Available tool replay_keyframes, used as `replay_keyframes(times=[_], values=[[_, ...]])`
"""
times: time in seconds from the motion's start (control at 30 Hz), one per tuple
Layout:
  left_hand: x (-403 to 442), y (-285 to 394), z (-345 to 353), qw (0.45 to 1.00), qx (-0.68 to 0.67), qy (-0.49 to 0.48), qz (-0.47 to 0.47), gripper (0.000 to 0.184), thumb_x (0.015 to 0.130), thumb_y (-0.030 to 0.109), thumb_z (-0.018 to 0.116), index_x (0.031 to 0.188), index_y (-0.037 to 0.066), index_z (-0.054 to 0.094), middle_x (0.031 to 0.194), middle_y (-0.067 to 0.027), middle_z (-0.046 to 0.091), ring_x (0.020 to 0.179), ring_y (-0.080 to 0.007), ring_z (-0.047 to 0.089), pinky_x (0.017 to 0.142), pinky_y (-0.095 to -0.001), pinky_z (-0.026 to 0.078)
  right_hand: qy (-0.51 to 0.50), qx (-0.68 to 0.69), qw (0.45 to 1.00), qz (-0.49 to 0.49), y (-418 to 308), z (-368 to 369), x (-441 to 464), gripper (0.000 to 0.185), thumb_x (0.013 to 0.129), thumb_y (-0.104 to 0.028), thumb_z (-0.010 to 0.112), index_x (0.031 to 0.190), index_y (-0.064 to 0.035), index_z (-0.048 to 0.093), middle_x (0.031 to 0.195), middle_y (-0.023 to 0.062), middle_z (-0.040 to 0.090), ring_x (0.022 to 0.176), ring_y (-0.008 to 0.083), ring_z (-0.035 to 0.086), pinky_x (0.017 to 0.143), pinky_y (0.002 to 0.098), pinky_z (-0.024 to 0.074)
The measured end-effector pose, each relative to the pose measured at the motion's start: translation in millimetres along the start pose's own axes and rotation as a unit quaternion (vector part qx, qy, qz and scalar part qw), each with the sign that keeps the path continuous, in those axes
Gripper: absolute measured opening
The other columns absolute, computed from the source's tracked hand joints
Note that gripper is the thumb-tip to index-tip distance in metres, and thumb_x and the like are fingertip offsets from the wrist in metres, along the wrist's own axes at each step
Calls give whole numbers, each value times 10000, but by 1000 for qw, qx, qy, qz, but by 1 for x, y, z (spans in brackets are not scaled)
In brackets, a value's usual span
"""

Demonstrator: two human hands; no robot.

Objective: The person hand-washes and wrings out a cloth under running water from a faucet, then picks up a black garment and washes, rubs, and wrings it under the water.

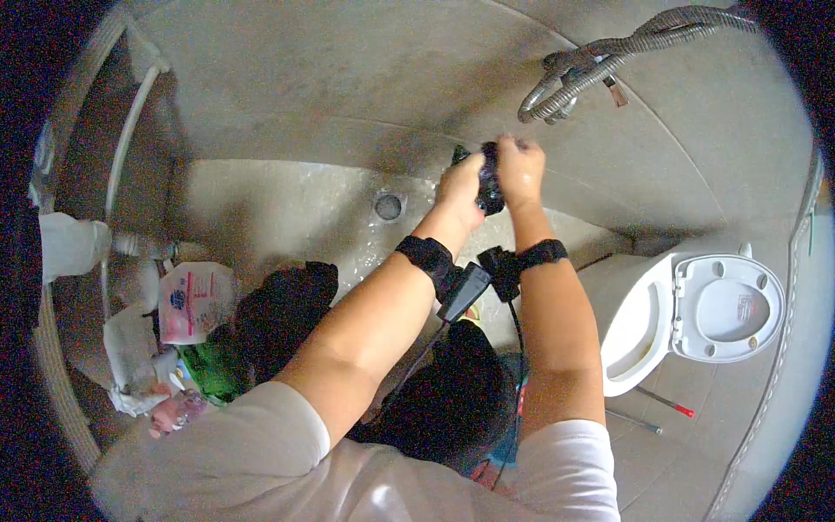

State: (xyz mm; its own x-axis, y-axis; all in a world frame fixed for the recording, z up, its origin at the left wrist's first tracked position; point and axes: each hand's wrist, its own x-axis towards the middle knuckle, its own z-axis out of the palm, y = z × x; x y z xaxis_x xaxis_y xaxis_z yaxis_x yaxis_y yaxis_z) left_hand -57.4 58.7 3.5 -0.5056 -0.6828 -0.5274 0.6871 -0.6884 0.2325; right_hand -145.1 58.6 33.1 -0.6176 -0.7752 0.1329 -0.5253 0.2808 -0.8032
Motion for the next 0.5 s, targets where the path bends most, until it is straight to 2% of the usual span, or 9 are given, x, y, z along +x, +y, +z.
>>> replay_keyframes(times=[0.07,0.13,0.27,0.33,0.37,0.4,0.43,0.47,0.5], values=[[-12,5,9,989,133,2,61,133,747,177,592,812,65,564,717,-53,577,575,-183,572,504,-337,461,-12,-8,999,41,46,-14,13,297,791,-221,580,873,60,629,796,135,641,709,185,556,678,327,448],[-21,14,11,995,96,-22,23,137,713,156,595,801,60,554,724,-51,565,584,-190,563,520,-343,457,-75,108,990,46,35,-23,-1,266,831,-192,556,969,23,631,939,102,639,828,167,569,757,280,442],[-19,26,3,995,-17,-58,-74,142,720,199,578,792,78,558,742,-55,585,633,-218,587,572,-367,487,-158,282,941,104,-20,-29,-40,192,852,-119,547,997,-22,627,1001,68,621,913,150,560,828,261,424],[-6,25,-6,985,-79,-100,-113,234,780,336,574,805,103,575,736,-66,597,636,-229,593,608,-382,502,-161,61,980,-101,-46,-24,-57,138,840,-72,569,958,-32,629,961,54,623,917,136,556,852,254,417],[0,24,-15,978,-96,-152,-108,251,800,348,578,806,97,570,737,-57,579,658,-212,587,630,-368,492,-161,39,976,-139,-58,-15,-67,114,821,-39,590,930,-35,624,934,49,624,902,135,558,838,265,424],[4,21,-24,967,-112,-204,-104,270,820,361,581,808,92,565,738,-48,562,679,-194,580,651,-354,482,-168,41,973,-150,-69,-7,-77,119,819,-125,622,896,-35,628,898,67,627,888,128,553,808,265,426],[1,18,-30,964,-93,-248,1,340,857,415,540,827,78,568,779,-44,568,714,-175,576,682,-340,478,-157,-26,964,-213,-70,4,-79,157,826,-181,621,831,-24,618,818,71,618,818,125,548,753,267,430],[-5,3,-26,974,-138,-174,55,293,874,362,526,836,75,569,810,-38,572,741,-168,570,678,-333,474,-145,-93,946,-274,-70,13,-80,234,832,-237,621,767,-13,607,737,74,608,749,121,543,699,269,434],[18,-10,-33,962,-95,-230,111,274,874,344,530,843,74,569,826,-40,573,750,-174,571,680,-332,473,-156,-16,979,-127,-82,19,-83,238,783,-256,662,704,-45,584,725,156,585,684,330,570,627,385,466]])
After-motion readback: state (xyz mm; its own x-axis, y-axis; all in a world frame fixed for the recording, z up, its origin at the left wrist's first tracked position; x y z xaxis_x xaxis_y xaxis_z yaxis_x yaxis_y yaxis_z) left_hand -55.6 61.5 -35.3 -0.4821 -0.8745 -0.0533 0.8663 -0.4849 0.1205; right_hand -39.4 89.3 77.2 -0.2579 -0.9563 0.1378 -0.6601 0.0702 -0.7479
